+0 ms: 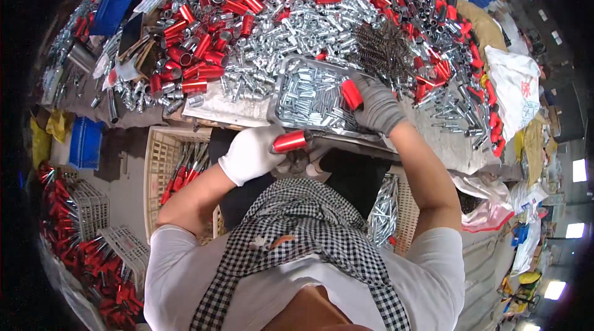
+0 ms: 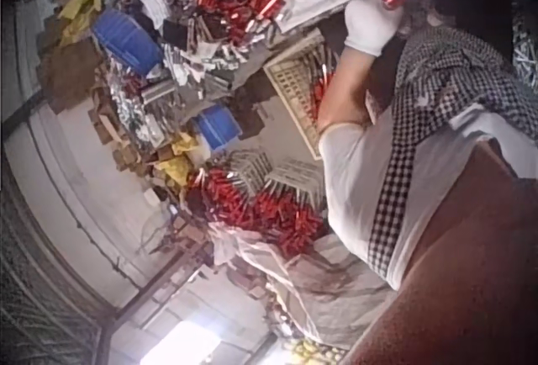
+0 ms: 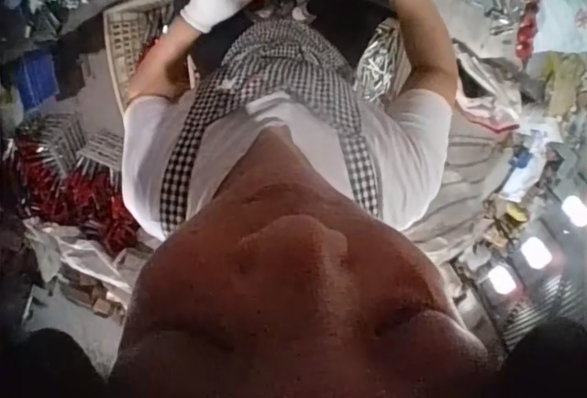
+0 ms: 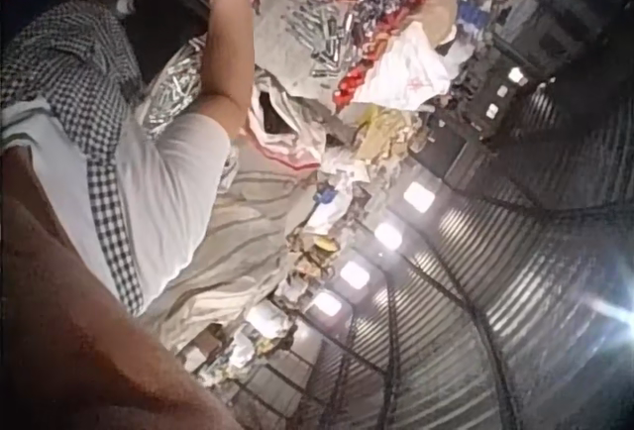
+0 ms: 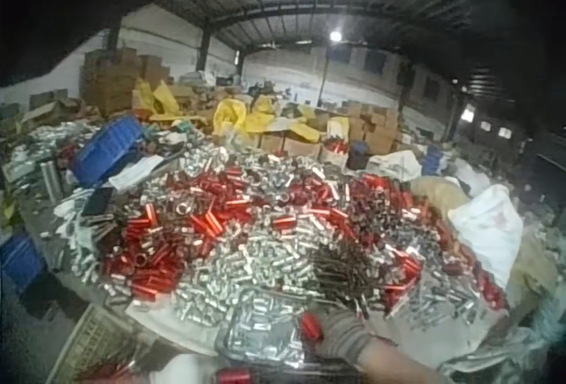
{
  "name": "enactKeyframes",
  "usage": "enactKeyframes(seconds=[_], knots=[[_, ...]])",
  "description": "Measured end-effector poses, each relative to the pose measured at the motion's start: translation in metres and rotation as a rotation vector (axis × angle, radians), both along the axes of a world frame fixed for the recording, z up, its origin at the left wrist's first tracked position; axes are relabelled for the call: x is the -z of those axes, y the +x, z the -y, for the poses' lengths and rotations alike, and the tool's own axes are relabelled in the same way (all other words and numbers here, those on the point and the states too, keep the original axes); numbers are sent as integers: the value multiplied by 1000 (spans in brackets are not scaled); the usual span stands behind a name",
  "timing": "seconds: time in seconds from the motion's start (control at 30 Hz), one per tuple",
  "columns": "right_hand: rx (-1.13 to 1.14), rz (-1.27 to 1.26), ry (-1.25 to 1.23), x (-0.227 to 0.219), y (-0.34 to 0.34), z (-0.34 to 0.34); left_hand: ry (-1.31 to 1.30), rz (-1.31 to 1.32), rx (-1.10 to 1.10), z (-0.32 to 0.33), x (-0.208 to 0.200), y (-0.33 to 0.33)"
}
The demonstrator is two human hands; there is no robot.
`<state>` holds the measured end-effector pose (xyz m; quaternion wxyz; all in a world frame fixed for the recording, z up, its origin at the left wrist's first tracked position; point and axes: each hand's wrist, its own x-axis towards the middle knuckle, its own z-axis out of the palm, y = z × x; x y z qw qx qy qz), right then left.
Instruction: Assembling small metal sleeves or components using a manual hand press tool and sorting them.
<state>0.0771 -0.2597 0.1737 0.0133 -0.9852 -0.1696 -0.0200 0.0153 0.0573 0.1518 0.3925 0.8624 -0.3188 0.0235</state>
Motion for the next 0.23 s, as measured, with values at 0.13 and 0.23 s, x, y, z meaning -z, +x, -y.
enactKeyframes(seconds=[0.13, 0.23], knots=[[13, -111, 1012, 6, -4, 23, 81, 114, -26, 0, -5, -3], [5, -526, 1819, -18, -26, 26, 143, 227, -54, -7, 0, -4]])
